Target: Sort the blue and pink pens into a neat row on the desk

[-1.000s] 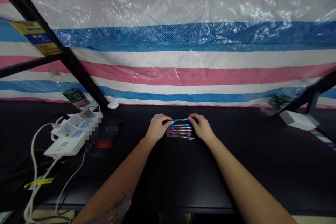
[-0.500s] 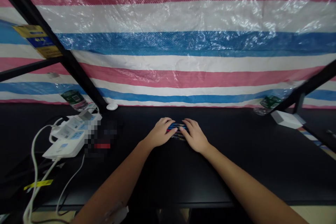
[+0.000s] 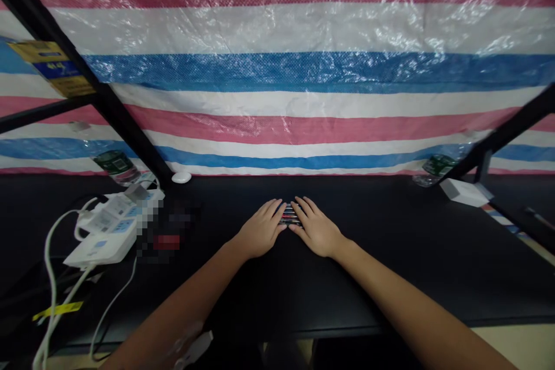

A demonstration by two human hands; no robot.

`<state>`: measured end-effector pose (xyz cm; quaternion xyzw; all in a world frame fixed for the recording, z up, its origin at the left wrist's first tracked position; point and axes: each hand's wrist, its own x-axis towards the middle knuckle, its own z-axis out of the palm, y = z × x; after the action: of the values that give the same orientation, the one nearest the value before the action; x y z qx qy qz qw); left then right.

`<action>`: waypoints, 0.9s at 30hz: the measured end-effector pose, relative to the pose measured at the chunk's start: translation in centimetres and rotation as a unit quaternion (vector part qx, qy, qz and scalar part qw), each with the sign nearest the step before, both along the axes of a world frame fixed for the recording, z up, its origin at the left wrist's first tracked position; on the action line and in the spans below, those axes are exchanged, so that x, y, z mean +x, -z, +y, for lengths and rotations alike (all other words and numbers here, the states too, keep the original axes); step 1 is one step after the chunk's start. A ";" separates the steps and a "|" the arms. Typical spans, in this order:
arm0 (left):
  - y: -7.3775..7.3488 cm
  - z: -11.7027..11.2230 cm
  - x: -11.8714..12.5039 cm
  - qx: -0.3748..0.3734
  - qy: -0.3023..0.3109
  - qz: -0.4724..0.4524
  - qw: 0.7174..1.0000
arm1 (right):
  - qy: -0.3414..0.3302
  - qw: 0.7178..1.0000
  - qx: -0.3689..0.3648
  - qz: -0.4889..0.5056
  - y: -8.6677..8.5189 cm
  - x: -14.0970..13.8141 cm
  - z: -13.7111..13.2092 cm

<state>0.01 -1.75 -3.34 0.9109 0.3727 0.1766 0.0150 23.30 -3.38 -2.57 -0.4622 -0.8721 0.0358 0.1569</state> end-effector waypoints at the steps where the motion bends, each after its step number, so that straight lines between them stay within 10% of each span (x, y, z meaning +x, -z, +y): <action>1: 0.0 0.3 0.0 0.000 -0.001 0.002 1.000 | 0.000 1.000 0.002 0.001 0.1 0.0 0.2; 27: 0.2 8.8 -0.2 -0.013 0.018 -0.006 1.000 | 0.005 0.999 0.008 0.046 0.9 0.1 8.3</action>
<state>-0.14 7.02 -3.56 0.9162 0.3580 0.1770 0.0323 23.40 4.95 -3.42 -0.4633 -0.8618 0.0491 0.2005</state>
